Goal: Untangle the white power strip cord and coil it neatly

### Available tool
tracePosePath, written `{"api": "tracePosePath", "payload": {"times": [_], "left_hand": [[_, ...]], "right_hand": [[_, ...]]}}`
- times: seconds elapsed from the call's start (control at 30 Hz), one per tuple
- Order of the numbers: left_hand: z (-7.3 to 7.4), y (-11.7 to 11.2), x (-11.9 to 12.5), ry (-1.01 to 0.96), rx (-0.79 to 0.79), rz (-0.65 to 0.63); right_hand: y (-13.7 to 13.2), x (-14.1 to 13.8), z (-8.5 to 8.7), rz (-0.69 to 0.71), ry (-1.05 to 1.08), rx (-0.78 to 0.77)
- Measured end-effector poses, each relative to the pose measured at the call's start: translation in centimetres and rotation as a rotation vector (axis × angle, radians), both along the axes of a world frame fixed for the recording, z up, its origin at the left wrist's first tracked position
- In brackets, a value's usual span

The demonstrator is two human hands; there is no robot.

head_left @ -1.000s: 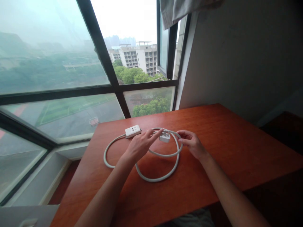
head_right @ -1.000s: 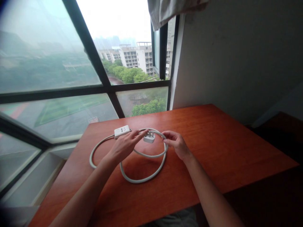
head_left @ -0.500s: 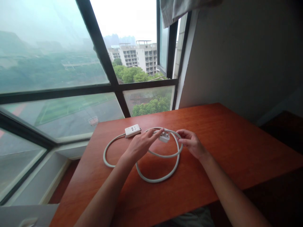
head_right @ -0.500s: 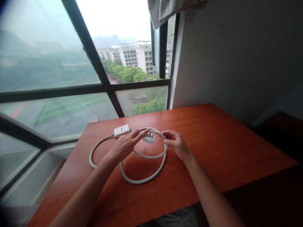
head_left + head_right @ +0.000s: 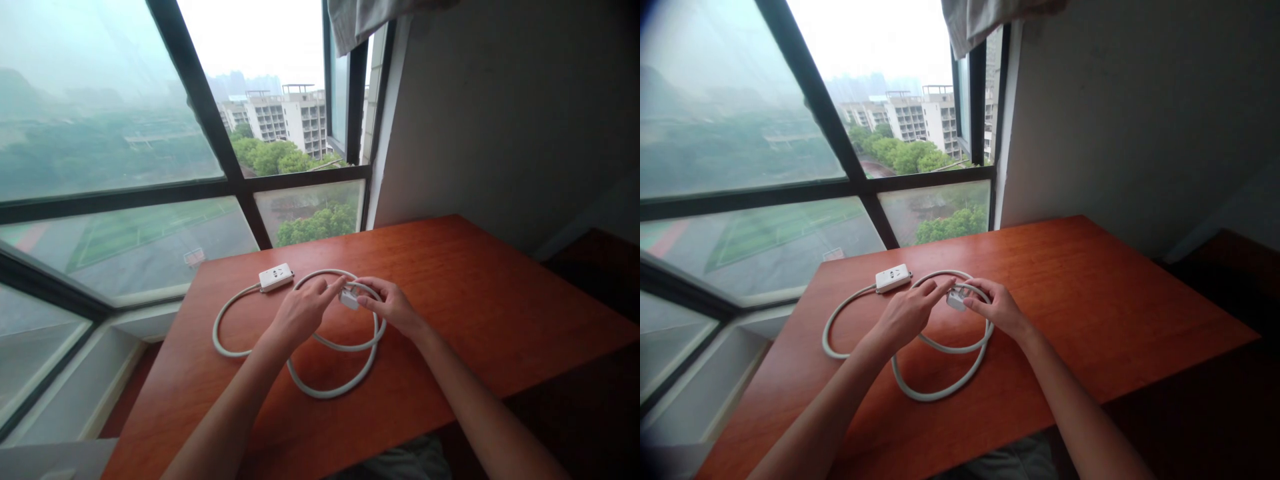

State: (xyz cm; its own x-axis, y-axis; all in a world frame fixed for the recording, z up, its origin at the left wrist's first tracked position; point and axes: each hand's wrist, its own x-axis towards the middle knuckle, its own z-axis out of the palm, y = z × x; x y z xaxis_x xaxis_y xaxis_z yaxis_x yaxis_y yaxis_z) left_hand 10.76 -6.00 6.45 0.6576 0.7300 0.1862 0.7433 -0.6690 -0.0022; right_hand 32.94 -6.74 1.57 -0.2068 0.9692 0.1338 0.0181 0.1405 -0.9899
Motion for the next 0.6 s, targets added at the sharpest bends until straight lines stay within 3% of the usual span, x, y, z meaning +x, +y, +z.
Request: {"api": "tracePosePath", "payload": {"times": [0.23,0.37,0.6], "left_hand": [[0.3,0.1,0.4,-0.578,-0.322,-0.055],[-0.2,0.5,0.5,-0.696,-0.491,0.025],[-1.0,0.8,0.1,-0.833,-0.736,0.046]], "right_hand": [[-0.1,-0.2,0.0,-0.01,-0.08,0.077],[-0.1,-0.2,-0.2,-0.018,-0.105,0.106],[0.1,0.0,-0.3,-0.047,-0.119,0.115]]}}
